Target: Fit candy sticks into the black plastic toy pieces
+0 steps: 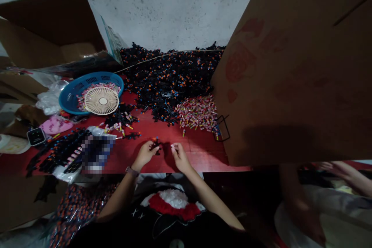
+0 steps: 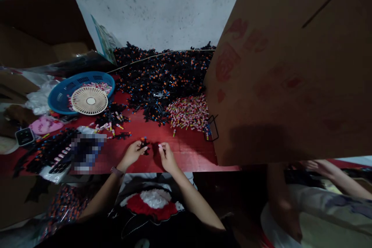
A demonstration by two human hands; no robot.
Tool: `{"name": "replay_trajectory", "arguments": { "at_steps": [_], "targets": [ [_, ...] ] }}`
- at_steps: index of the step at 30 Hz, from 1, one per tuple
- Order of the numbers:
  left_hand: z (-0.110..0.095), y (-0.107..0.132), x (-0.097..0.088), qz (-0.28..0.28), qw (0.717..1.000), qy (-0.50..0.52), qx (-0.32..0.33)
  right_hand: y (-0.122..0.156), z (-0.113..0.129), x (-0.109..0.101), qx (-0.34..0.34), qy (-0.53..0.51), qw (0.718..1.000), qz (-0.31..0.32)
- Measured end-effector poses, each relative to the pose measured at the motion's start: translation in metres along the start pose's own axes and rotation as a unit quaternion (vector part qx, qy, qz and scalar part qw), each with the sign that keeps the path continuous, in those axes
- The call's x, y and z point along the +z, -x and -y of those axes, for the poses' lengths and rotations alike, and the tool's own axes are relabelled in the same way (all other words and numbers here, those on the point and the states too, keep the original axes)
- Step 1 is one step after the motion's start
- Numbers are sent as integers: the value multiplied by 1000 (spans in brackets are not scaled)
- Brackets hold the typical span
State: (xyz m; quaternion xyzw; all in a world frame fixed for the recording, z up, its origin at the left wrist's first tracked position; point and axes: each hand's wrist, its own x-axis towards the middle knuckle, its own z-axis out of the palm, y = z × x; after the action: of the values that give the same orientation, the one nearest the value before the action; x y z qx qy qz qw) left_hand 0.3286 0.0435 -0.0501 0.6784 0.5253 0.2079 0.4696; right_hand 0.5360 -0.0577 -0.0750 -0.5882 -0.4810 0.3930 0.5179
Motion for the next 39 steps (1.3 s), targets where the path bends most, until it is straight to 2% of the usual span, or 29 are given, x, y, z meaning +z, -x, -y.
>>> {"name": "replay_trajectory", "arguments": {
  "at_steps": [2,4,5,7,11,15,18,22,26,31,32,34,37,39],
  "targets": [
    [-9,8,1,-25,989,148,13,2,14,8,7,-35,999,33],
    [-23,18,1,-50,954,293,29,4,30,13,16,-64,996,60],
    [-31,22,0,-56,939,338,37,4,39,13,20,-77,995,68],
    [-47,30,-3,-58,928,365,52,3,58,13,23,-95,992,74],
    [-72,39,-9,-81,923,370,70,2,94,9,-3,-91,993,72],
    [-85,45,-12,-106,921,365,82,3,112,5,-30,-79,995,58],
    [-92,51,-10,-123,920,357,101,6,117,4,-45,-73,996,28],
    [-101,55,-8,-149,916,353,115,7,120,4,-56,-68,996,21],
    [-103,59,-5,-160,917,344,122,5,122,3,-59,-72,995,44],
    [-96,63,-4,-188,932,285,125,4,117,3,-48,-78,993,71],
    [-96,64,-7,-188,935,265,142,4,116,1,-35,-95,991,84],
    [-98,67,-15,-160,938,215,220,3,114,-4,-5,-139,983,121],
    [-103,73,-30,-93,913,144,371,3,118,-14,2,-152,973,176],
    [-104,78,-37,-64,898,120,418,5,121,-18,-19,-131,974,183]
  ]
}}
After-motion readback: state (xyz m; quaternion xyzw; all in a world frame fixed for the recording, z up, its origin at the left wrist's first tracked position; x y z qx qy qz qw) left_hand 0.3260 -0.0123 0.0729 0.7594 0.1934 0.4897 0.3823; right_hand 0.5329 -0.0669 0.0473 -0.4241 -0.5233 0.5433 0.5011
